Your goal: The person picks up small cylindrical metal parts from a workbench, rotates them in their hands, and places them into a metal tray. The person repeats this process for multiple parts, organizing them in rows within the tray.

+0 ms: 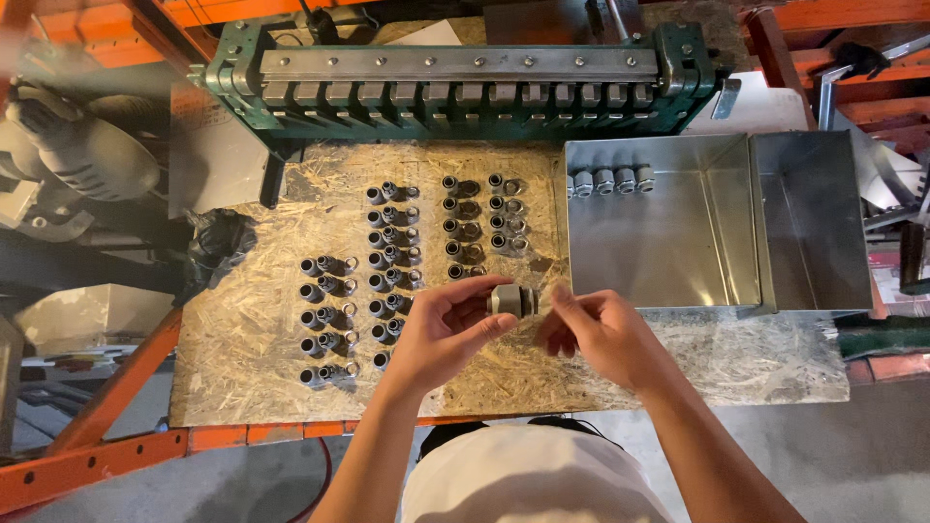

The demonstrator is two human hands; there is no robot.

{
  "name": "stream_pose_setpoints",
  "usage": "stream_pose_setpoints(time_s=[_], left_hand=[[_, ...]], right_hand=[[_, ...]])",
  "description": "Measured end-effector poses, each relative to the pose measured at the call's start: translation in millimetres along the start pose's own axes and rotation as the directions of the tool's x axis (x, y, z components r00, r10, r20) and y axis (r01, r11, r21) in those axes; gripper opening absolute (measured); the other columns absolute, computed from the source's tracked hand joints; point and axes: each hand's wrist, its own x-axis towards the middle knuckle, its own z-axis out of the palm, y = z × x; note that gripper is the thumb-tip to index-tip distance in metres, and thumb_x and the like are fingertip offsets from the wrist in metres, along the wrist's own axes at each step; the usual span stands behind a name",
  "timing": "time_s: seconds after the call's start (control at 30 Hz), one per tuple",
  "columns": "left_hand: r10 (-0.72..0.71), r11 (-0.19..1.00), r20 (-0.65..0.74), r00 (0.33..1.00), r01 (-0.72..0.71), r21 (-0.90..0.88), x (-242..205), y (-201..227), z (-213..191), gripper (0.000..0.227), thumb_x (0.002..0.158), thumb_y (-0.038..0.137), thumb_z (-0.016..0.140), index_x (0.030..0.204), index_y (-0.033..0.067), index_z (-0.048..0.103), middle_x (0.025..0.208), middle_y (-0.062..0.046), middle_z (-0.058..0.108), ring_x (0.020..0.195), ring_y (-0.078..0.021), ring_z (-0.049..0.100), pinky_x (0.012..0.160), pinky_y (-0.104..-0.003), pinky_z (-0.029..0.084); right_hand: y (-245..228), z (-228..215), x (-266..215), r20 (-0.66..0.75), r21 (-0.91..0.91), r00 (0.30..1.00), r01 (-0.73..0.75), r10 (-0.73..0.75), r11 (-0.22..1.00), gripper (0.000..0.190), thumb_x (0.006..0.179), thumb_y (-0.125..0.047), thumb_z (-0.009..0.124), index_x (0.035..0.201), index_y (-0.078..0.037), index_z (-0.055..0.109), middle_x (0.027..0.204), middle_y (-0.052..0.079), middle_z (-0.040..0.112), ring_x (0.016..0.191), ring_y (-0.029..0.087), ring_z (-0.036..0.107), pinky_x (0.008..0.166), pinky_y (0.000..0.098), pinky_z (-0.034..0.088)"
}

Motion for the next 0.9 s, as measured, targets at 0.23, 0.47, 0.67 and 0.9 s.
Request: stream_pose_setpoints(time_s=[0.23,0.47,0.67,0.9], left_hand=[[0.036,0.999,-0.032,0.999,-0.036,0.011,0,-4,-3,0.057,0.089,0.010,0.100,0.140,-0.0085,0.081,0.122,-0.025,0.086,0.110,-0.0244,0.082,0.102,-0.037,0.071],[0.071,0.997,-0.003,0.998,-0.070,0.031,-1,-5,-6,0.058,0.088,0.010,0.101,0.138,-0.0117,0.080,0.123,-0.028,0.086,0.114,-0.0266,0.081,0.105,-0.040,0.069],[0.070,0.996,-0.001,0.998,-0.069,0.048,-4,1,-6,0.058,0.091,0.013,0.099,0.140,-0.0115,0.079,0.124,-0.031,0.085,0.115,-0.0302,0.081,0.107,-0.044,0.068],[0.107,0.992,0.012,0.994,-0.107,0.062,-3,-5,-7,0.054,0.092,0.008,0.097,0.139,-0.0117,0.080,0.123,-0.029,0.084,0.116,-0.0296,0.080,0.108,-0.041,0.067]], right_hand=[[21,-3,-1,-0.038,-0.044,0.999,-0.009,0.007,0.999,0.099,0.123,-0.068,0.032,0.064,-0.009,0.086,0.048,0.009,0.056,0.046,0.022,0.050,0.062,0.0385,0.051],[-34,7,-18,-0.100,0.121,0.966,0.252,-0.240,0.960,0.087,0.118,-0.059,0.030,0.174,0.006,0.042,0.168,0.041,0.056,0.151,0.058,0.059,0.122,0.0668,0.048],[-13,4,-14,-0.070,0.085,0.988,0.143,-0.138,0.986,0.075,0.124,-0.051,0.029,0.167,0.008,0.046,0.053,0.007,0.057,0.051,0.021,0.060,0.061,0.0380,0.051],[-5,8,-15,-0.116,0.092,0.982,0.158,-0.147,0.983,0.073,0.124,-0.045,0.031,0.174,0.008,0.042,0.069,0.022,0.077,0.063,0.033,0.074,0.071,0.0454,0.058]])
